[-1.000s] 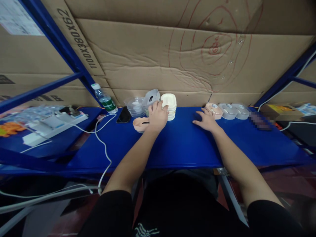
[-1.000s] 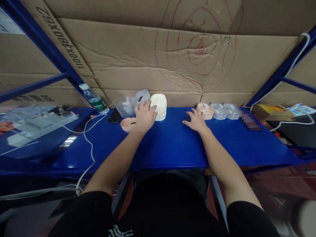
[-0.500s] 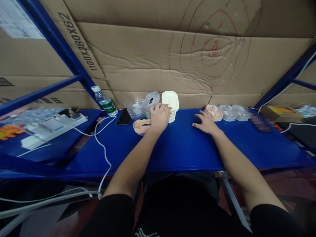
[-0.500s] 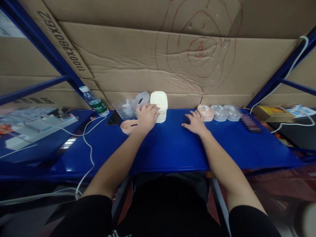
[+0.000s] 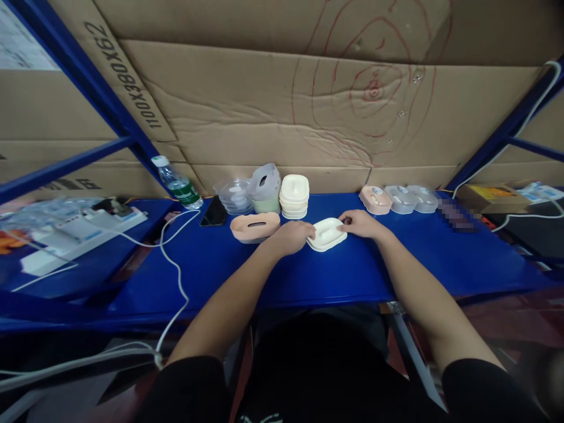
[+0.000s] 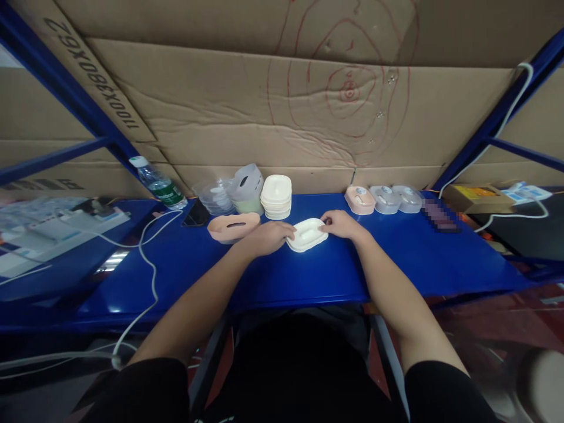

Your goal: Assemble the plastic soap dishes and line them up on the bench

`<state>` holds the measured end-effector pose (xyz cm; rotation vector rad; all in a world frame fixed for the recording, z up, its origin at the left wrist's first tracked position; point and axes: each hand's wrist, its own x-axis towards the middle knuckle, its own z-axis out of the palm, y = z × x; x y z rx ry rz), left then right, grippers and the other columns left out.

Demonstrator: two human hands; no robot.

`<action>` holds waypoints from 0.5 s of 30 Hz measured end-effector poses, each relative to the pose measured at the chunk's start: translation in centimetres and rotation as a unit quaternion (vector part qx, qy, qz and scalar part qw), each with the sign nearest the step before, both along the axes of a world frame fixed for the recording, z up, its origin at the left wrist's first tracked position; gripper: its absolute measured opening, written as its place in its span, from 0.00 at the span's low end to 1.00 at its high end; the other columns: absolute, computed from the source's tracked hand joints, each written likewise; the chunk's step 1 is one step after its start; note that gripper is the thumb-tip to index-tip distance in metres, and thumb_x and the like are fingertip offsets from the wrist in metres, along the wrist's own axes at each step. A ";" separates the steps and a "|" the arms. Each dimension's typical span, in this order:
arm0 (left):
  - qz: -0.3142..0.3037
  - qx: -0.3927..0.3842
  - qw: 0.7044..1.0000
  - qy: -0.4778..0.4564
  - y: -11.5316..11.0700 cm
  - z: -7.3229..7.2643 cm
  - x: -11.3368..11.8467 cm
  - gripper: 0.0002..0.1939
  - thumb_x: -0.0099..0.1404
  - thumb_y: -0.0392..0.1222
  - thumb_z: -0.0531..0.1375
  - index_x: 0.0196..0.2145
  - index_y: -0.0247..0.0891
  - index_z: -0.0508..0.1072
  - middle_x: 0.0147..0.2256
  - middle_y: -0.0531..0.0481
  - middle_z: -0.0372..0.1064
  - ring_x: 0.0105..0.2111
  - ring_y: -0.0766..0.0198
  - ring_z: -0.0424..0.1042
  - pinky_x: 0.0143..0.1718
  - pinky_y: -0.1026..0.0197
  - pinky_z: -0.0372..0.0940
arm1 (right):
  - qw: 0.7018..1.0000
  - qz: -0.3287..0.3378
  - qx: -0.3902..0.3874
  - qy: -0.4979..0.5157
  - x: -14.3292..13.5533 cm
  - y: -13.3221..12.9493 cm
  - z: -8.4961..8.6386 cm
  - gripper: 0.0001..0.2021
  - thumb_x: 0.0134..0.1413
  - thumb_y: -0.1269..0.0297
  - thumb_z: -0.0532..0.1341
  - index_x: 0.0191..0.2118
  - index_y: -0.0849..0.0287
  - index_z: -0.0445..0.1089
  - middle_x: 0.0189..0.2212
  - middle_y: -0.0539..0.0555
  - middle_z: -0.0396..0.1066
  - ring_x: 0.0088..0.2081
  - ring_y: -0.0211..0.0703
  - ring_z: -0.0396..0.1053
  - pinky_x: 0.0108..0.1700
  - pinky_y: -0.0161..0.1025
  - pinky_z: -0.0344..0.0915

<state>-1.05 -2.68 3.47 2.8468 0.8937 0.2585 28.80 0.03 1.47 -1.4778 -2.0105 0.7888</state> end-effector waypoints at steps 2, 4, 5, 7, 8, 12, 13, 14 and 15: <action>0.015 -0.001 1.000 0.006 -0.2 0.0 0.0 0.21 0.66 0.24 0.54 0.45 0.39 0.83 0.56 0.47 0.80 0.56 0.57 0.77 0.60 0.57 0.67 | 0.995 0.017 -0.003 -0.095 -0.2 -0.4 0.2 0.15 0.49 0.54 0.71 0.39 0.58 0.78 0.34 0.54 0.80 0.35 0.46 0.76 0.37 0.40 0.68; 0.022 -0.003 1.000 0.007 -0.5 0.4 0.2 0.24 0.64 0.22 0.53 0.47 0.37 0.83 0.57 0.46 0.79 0.57 0.56 0.76 0.62 0.56 0.66 | 0.986 0.014 -0.013 -0.163 -0.5 -0.7 0.7 0.11 0.50 0.55 0.71 0.33 0.57 0.76 0.33 0.54 0.80 0.35 0.46 0.76 0.35 0.39 0.66; 0.025 -0.006 1.000 0.009 -0.7 0.6 0.2 0.23 0.64 0.23 0.53 0.47 0.37 0.83 0.57 0.46 0.79 0.58 0.56 0.76 0.62 0.55 0.65 | 0.982 0.015 -0.023 -0.186 -0.6 -0.9 1.0 0.12 0.52 0.54 0.71 0.31 0.57 0.75 0.32 0.54 0.80 0.34 0.46 0.76 0.35 0.39 0.65; 0.036 -0.008 0.999 0.011 -0.9 1.3 0.2 0.21 0.66 0.26 0.55 0.50 0.37 0.82 0.56 0.44 0.79 0.57 0.53 0.76 0.62 0.53 0.66 | 0.976 0.024 -0.055 -0.209 -0.8 -1.3 1.7 0.14 0.55 0.51 0.69 0.27 0.56 0.73 0.27 0.53 0.79 0.31 0.45 0.75 0.33 0.39 0.64; 0.044 -0.009 0.999 0.011 -1.0 1.7 0.1 0.19 0.68 0.30 0.57 0.52 0.37 0.81 0.56 0.43 0.79 0.57 0.51 0.76 0.61 0.51 0.66 | 0.975 0.029 -0.076 -0.207 -0.8 -1.5 1.9 0.16 0.56 0.49 0.68 0.26 0.56 0.72 0.25 0.52 0.78 0.29 0.44 0.75 0.32 0.38 0.64; 0.113 0.002 0.993 -0.015 -1.1 3.8 -1.9 0.18 0.70 0.42 0.62 0.56 0.37 0.78 0.54 0.41 0.79 0.54 0.49 0.76 0.56 0.51 0.68 | 0.975 0.037 -0.142 -0.165 -0.8 -2.1 2.6 0.25 0.54 0.37 0.68 0.25 0.55 0.69 0.22 0.52 0.76 0.22 0.41 0.71 0.26 0.38 0.64; 0.144 0.010 0.989 -0.022 -1.2 4.3 -2.7 0.17 0.70 0.44 0.63 0.55 0.38 0.78 0.53 0.42 0.79 0.52 0.49 0.77 0.54 0.51 0.68 | 0.976 0.036 -0.146 -0.160 -0.8 -2.2 2.6 0.26 0.55 0.35 0.67 0.25 0.56 0.69 0.22 0.52 0.75 0.21 0.40 0.70 0.26 0.38 0.64; 0.183 0.015 0.983 -0.022 -1.2 4.8 -3.5 0.17 0.68 0.48 0.65 0.52 0.40 0.78 0.50 0.43 0.80 0.50 0.49 0.77 0.51 0.52 0.69 | 0.976 0.037 -0.146 -0.158 -0.9 -2.3 2.6 0.27 0.56 0.35 0.66 0.24 0.56 0.68 0.21 0.52 0.75 0.20 0.40 0.70 0.25 0.38 0.64; 0.224 0.014 0.974 -0.020 -1.3 5.2 -4.3 0.17 0.66 0.51 0.67 0.49 0.41 0.78 0.47 0.44 0.80 0.47 0.49 0.77 0.48 0.52 0.69 | 0.976 0.039 -0.145 -0.158 -0.9 -2.3 2.6 0.27 0.57 0.36 0.66 0.24 0.56 0.68 0.21 0.52 0.74 0.20 0.39 0.69 0.25 0.37 0.64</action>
